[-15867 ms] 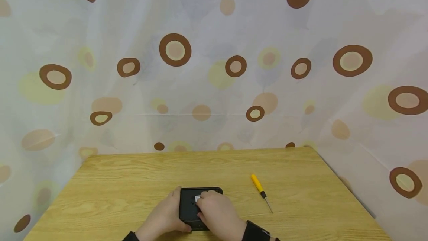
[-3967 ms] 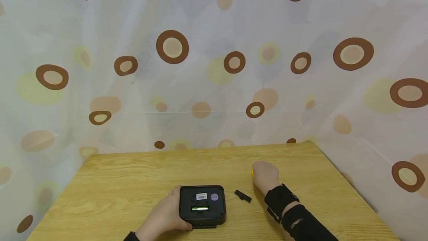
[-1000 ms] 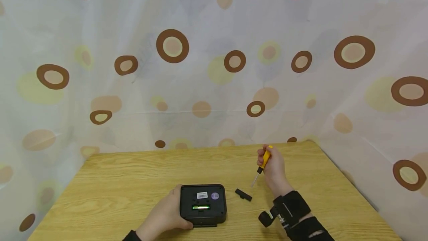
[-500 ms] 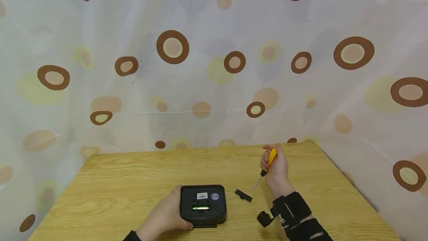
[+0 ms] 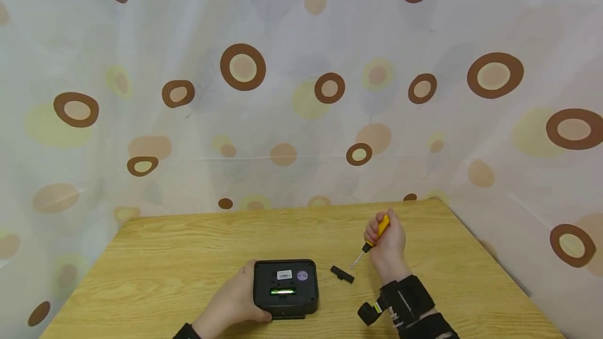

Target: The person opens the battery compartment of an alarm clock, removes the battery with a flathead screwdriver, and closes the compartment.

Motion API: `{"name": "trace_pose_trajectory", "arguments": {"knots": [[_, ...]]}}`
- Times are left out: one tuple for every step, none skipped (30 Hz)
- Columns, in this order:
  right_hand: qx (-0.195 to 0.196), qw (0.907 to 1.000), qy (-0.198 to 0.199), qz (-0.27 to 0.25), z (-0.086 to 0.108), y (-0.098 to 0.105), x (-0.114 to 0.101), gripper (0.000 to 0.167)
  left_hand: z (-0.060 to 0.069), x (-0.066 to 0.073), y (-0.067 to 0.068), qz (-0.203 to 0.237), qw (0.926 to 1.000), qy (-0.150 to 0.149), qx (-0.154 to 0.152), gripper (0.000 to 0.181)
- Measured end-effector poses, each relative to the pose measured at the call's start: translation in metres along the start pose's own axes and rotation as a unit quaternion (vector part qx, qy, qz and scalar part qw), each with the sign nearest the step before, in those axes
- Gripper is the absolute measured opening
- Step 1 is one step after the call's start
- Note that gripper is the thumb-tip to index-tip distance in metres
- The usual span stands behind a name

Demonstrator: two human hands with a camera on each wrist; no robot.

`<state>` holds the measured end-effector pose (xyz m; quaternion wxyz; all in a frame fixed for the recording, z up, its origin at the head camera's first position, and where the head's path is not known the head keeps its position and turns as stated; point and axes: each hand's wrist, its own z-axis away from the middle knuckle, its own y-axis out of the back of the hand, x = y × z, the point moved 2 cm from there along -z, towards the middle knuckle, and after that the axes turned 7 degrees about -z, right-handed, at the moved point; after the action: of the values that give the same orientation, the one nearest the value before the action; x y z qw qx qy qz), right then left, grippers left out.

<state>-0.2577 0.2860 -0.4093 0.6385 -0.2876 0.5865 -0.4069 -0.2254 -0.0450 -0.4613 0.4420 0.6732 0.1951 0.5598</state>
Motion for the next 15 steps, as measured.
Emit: {"name": "trace_pose_trajectory", "arguments": {"knots": [[-0.002, 1.0000, -0.002, -0.008, 0.0002, 0.0000, 0.0013, 0.056, 0.0000, -0.0002, 0.0000, 0.000, 1.0000, 0.000, 0.000, 0.110], [-0.001, 0.9998, -0.005, -0.018, 0.0004, 0.0001, 0.0025, 0.057, 0.0000, -0.0003, 0.0000, 0.000, 1.0000, 0.001, 0.001, 0.109], [-0.001, 0.9996, -0.007, -0.026, 0.0005, 0.0006, 0.0036, 0.058, 0.0001, -0.0004, 0.0000, -0.001, 1.0000, 0.002, 0.001, 0.109], [0.001, 0.9994, -0.010, -0.034, 0.0004, 0.0013, 0.0046, 0.059, 0.0002, -0.0005, 0.0001, -0.001, 1.0000, 0.004, 0.001, 0.109], [0.005, 0.9990, -0.013, -0.042, 0.0003, 0.0022, 0.0055, 0.061, 0.0002, -0.0005, 0.0000, -0.001, 1.0000, 0.006, 0.000, 0.109], [0.010, 0.9986, -0.016, -0.050, 0.0004, 0.0029, 0.0062, 0.062, 0.0003, -0.0005, 0.0000, -0.001, 1.0000, 0.009, 0.000, 0.109], [0.017, 0.9982, -0.017, -0.055, 0.0004, 0.0038, 0.0067, 0.062, 0.0003, -0.0004, -0.0001, -0.001, 0.9999, 0.010, -0.001, 0.110], [0.025, 0.9975, -0.019, -0.063, 0.0004, 0.0045, 0.0072, 0.064, 0.0004, -0.0002, 0.0000, -0.001, 0.9999, 0.012, -0.001, 0.110], [0.034, 0.9968, -0.021, -0.069, 0.0003, 0.0053, 0.0076, 0.064, 0.0004, -0.0001, -0.0001, -0.002, 0.9999, 0.013, 0.000, 0.110], [0.043, 0.9961, -0.022, -0.074, 0.0003, 0.0058, 0.0080, 0.065, 0.0004, 0.0001, -0.0001, -0.003, 0.9999, 0.013, -0.001, 0.110], [0.050, 0.9956, -0.021, -0.077, 0.0003, 0.0061, 0.0083, 0.065, 0.0004, 0.0003, -0.0001, -0.003, 0.9999, 0.013, 0.000, 0.111], [0.056, 0.9952, -0.018, -0.078, 0.0003, 0.0063, 0.0086, 0.064, 0.0004, 0.0005, -0.0001, -0.003, 0.9999, 0.013, 0.000, 0.111], [0.062, 0.9950, -0.015, -0.077, 0.0002, 0.0063, 0.0090, 0.064, 0.0004, 0.0007, 0.0000, -0.002, 0.9999, 0.012, 0.001, 0.111], [0.066, 0.9949, -0.010, -0.076, 0.0001, 0.0062, 0.0092, 0.063, 0.0003, 0.0009, 0.0003, -0.003, 0.9999, 0.012, 0.001, 0.111], [0.069, 0.9950, -0.005, -0.072, -0.0002, 0.0062, 0.0094, 0.062, 0.0001, 0.0009, 0.0004, -0.003, 0.9999, 0.011, 0.002, 0.111]]}}
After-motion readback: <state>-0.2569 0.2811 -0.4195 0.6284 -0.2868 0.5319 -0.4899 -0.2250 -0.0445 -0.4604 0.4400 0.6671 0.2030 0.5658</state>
